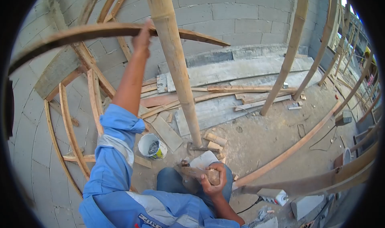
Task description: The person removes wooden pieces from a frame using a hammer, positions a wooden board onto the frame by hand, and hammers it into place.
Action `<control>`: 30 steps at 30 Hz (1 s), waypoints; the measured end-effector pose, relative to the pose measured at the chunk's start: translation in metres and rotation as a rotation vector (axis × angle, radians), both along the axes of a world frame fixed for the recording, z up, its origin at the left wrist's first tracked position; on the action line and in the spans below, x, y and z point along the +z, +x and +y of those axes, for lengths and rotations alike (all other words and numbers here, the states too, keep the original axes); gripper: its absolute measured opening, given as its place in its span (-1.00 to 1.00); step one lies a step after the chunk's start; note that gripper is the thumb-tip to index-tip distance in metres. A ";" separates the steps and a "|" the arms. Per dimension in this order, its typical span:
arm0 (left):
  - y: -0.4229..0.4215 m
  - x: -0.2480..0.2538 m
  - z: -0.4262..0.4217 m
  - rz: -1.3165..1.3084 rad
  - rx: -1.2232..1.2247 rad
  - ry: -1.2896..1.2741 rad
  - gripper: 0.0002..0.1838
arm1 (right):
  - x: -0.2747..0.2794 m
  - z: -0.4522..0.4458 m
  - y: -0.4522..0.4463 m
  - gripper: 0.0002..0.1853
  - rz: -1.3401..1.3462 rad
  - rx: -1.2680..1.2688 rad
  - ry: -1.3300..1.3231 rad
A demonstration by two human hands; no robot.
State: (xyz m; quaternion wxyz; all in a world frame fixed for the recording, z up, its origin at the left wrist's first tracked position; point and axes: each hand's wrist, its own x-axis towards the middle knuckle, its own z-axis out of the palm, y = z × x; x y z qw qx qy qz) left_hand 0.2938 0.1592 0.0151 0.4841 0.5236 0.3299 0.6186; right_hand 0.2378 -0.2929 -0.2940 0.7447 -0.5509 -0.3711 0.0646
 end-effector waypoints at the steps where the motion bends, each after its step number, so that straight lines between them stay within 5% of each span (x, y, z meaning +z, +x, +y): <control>1: 0.016 -0.012 -0.005 -0.039 -0.094 -0.174 -0.12 | 0.000 -0.001 0.000 -0.61 0.007 -0.003 0.007; 3: 0.058 -0.060 0.043 -0.298 -0.255 -0.284 -0.08 | -0.003 -0.003 0.002 -0.61 0.031 -0.015 0.024; 7: 0.050 -0.061 -0.037 -0.147 -0.292 -0.489 -0.22 | -0.003 -0.012 0.008 -0.62 0.090 -0.053 0.037; 11: 0.081 -0.121 0.022 -0.502 -0.560 -0.039 -0.53 | -0.006 -0.016 0.020 -0.62 0.123 -0.068 0.034; 15: 0.115 -0.121 0.062 -0.667 -0.771 -0.138 -0.66 | -0.012 -0.009 0.030 -0.58 0.103 -0.067 0.009; 21: 0.177 -0.119 0.036 -0.471 -0.738 -0.229 -0.62 | 0.003 0.016 0.026 -0.60 0.141 -0.065 0.048; 22: 0.184 -0.121 0.033 -0.454 -0.738 -0.230 -0.62 | 0.028 0.003 0.020 -0.54 0.222 -0.063 -0.223; 30: 0.255 -0.138 0.027 -0.368 -0.757 -0.282 -0.67 | 0.009 0.041 0.036 -0.49 0.314 -0.187 -0.139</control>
